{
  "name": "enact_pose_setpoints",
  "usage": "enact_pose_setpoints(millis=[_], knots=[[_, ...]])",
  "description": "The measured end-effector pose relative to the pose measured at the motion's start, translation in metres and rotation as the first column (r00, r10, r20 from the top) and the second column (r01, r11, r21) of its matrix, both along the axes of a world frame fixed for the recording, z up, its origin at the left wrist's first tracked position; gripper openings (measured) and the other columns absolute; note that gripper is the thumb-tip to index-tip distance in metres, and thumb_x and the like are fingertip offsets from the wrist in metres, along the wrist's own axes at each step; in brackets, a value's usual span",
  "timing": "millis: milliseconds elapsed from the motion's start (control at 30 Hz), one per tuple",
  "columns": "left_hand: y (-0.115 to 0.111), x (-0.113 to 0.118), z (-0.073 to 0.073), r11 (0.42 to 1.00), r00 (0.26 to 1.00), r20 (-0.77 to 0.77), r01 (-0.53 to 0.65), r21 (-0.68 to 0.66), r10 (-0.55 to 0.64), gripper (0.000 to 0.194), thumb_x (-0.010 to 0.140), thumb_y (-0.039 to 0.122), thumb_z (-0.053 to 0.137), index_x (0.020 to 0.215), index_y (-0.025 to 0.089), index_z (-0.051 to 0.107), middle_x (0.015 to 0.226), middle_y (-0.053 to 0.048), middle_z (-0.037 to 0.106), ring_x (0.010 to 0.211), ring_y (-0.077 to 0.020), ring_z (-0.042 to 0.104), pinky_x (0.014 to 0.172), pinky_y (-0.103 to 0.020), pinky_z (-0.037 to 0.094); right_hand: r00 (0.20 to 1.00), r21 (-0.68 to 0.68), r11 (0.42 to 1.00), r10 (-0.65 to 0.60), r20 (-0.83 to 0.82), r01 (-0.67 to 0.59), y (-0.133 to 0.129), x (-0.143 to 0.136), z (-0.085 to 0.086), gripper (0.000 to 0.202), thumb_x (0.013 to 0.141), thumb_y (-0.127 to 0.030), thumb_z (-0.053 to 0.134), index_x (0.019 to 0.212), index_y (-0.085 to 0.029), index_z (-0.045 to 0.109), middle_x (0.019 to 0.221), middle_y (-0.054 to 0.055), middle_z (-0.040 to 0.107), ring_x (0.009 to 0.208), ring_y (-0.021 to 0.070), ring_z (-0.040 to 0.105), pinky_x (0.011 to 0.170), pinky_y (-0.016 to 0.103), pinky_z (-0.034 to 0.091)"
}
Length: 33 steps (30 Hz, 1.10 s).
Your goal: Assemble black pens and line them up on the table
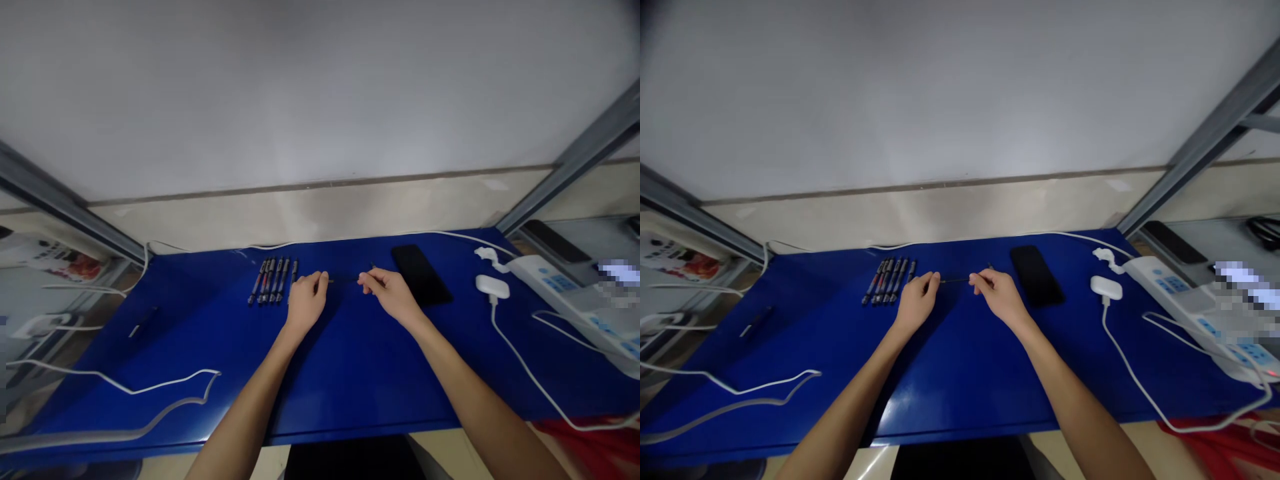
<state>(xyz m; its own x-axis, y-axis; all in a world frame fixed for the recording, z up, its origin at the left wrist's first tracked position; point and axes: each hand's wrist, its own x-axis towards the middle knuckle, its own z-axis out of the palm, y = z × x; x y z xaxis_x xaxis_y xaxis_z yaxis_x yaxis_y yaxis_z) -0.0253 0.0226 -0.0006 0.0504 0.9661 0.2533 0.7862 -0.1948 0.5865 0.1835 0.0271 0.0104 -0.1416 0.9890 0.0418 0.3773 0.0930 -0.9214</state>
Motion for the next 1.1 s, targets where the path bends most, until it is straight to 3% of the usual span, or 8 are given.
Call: enact_pose_setpoints(millis=[133, 300, 433, 567, 733, 833, 933, 1100], knots=[[-0.009, 0.009, 0.002, 0.99, 0.972, -0.212, 0.119, 0.079, -0.1, 0.039, 0.101, 0.037, 0.035, 0.072, 0.019, 0.055, 0.07, -0.003, 0.058, 0.071, -0.0171, 0.05, 0.07, -0.03, 0.028, 0.994, -0.006, 0.997, 0.074, 0.077, -0.074, -0.004, -0.006, 0.002, 0.041, 0.092, -0.049, 0.051, 0.069, -0.02, 0.068, 0.061, 0.001, 0.063, 0.053, 0.0137, 0.054, 0.055, 0.028, 0.039], [-0.012, 0.014, 0.001, 0.989, 0.964, -0.232, 0.144, 0.04, -0.132, 0.04, 0.102, 0.037, 0.033, 0.077, 0.02, 0.059, 0.075, -0.005, 0.061, 0.074, -0.0179, 0.052, 0.071, -0.03, 0.029, 0.984, 0.01, 0.989, 0.147, 0.101, -0.149, -0.007, -0.012, 0.001, 0.041, 0.094, -0.05, 0.048, 0.074, -0.021, 0.068, 0.064, 0.001, 0.065, 0.056, 0.015, 0.057, 0.056, 0.028, 0.04], [-0.007, 0.01, -0.001, 0.995, 0.979, -0.192, 0.079, 0.061, -0.066, 0.04, 0.102, 0.036, 0.032, 0.076, 0.019, 0.058, 0.074, -0.004, 0.061, 0.074, -0.0181, 0.053, 0.07, -0.03, 0.029, 0.978, 0.208, 0.978, -0.054, 0.203, 0.011, -0.002, -0.004, -0.004, 0.037, 0.096, -0.05, 0.045, 0.086, -0.022, 0.067, 0.077, 0.005, 0.067, 0.071, 0.0207, 0.061, 0.066, 0.033, 0.046], [-0.005, 0.008, -0.001, 0.996, 0.985, -0.171, 0.046, 0.074, -0.033, 0.04, 0.102, 0.036, 0.033, 0.075, 0.019, 0.058, 0.073, -0.004, 0.061, 0.074, -0.0182, 0.054, 0.068, -0.03, 0.029, 0.844, 0.445, 0.886, -0.332, 0.421, 0.127, 0.005, 0.01, -0.017, 0.033, 0.094, -0.046, 0.049, 0.101, -0.019, 0.066, 0.094, 0.014, 0.064, 0.095, 0.0317, 0.056, 0.082, 0.046, 0.047], [-0.005, 0.008, -0.002, 0.996, 0.985, -0.173, 0.041, 0.079, -0.027, 0.041, 0.102, 0.036, 0.034, 0.073, 0.02, 0.057, 0.072, -0.004, 0.061, 0.074, -0.0184, 0.054, 0.068, -0.03, 0.028, 0.762, 0.442, 0.89, -0.36, 0.538, 0.108, 0.009, 0.021, -0.029, 0.023, 0.092, -0.035, 0.052, 0.088, -0.017, 0.065, 0.096, 0.018, 0.06, 0.096, 0.0355, 0.054, 0.081, 0.051, 0.048], [-0.004, 0.007, -0.002, 0.996, 0.984, -0.175, 0.037, 0.079, -0.023, 0.04, 0.102, 0.037, 0.034, 0.073, 0.02, 0.057, 0.073, -0.004, 0.061, 0.073, -0.0183, 0.054, 0.068, -0.03, 0.029, 0.859, 0.338, 0.933, -0.272, 0.433, 0.125, 0.011, 0.02, -0.025, 0.014, 0.09, -0.029, 0.054, 0.086, -0.019, 0.063, 0.088, 0.014, 0.063, 0.09, 0.031, 0.059, 0.08, 0.047, 0.049], [-0.003, 0.006, -0.002, 0.997, 0.982, -0.188, 0.028, 0.078, -0.013, 0.04, 0.102, 0.036, 0.034, 0.074, 0.02, 0.057, 0.073, -0.004, 0.062, 0.073, -0.0183, 0.054, 0.068, -0.03, 0.029, 0.978, 0.166, 0.976, -0.164, 0.126, 0.142, 0.011, 0.015, -0.015, 0.015, 0.088, -0.032, 0.058, 0.094, -0.02, 0.063, 0.087, 0.008, 0.067, 0.083, 0.024, 0.064, 0.077, 0.04, 0.05], [-0.003, 0.005, -0.003, 0.997, 0.98, -0.201, 0.018, 0.077, -0.002, 0.041, 0.101, 0.037, 0.034, 0.072, 0.02, 0.056, 0.072, -0.004, 0.061, 0.074, -0.0186, 0.054, 0.067, -0.03, 0.028, 0.968, 0.062, 0.984, -0.152, -0.197, 0.167, 0.009, 0.011, -0.004, 0.021, 0.084, -0.038, 0.063, 0.095, -0.021, 0.067, 0.078, 0.004, 0.067, 0.071, 0.0178, 0.062, 0.065, 0.032, 0.049]])
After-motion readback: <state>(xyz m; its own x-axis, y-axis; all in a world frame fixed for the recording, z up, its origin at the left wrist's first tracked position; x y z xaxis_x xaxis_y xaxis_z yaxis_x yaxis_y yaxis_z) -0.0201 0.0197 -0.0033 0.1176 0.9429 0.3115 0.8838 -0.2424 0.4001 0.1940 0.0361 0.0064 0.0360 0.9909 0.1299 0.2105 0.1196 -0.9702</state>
